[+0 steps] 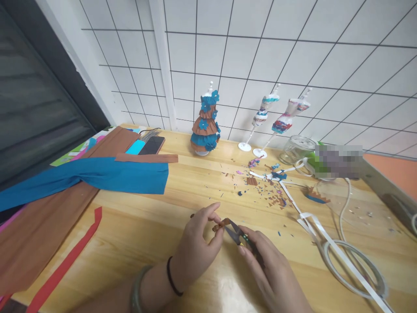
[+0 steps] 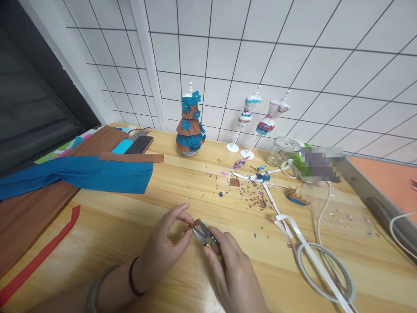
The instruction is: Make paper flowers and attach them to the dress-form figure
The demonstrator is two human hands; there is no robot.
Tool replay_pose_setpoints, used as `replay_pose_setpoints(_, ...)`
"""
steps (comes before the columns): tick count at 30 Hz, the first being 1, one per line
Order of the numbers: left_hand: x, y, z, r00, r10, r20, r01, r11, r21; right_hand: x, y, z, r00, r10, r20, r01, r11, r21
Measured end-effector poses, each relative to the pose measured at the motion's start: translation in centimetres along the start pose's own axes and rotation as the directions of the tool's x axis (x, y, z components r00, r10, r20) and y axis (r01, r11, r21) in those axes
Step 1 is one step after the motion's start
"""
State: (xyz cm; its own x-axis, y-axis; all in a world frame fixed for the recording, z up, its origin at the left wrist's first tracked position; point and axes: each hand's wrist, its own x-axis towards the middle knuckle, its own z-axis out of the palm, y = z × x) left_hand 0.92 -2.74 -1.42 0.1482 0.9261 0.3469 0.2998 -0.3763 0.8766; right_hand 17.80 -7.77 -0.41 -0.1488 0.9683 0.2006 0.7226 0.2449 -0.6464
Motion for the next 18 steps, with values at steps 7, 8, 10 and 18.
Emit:
replay_pose_setpoints(7,-0.32,0.09,0.12,0.972,0.234,-0.010,-0.227,0.952,0.206,0.08,-0.20,-0.05,0.998,-0.061,-0.022,0.061,0.998,-0.014)
replay_pose_setpoints(8,-0.33,0.14,0.12,0.969,0.247,-0.011,-0.239,0.947,0.215,0.12,-0.25,-0.06,0.998,-0.058,-0.028,0.058,0.998,-0.016)
replay_pose_setpoints(10,-0.34,0.24,0.11,0.964,0.266,-0.013,-0.256,0.940,0.225,0.18,-0.35,-0.03,0.998,-0.058,-0.033,0.058,0.998,-0.017)
replay_pose_setpoints(18,-0.25,0.06,0.07,0.971,0.238,-0.022,-0.227,0.945,0.235,0.17,-0.37,0.11,0.998,-0.056,-0.022,0.055,0.998,-0.027)
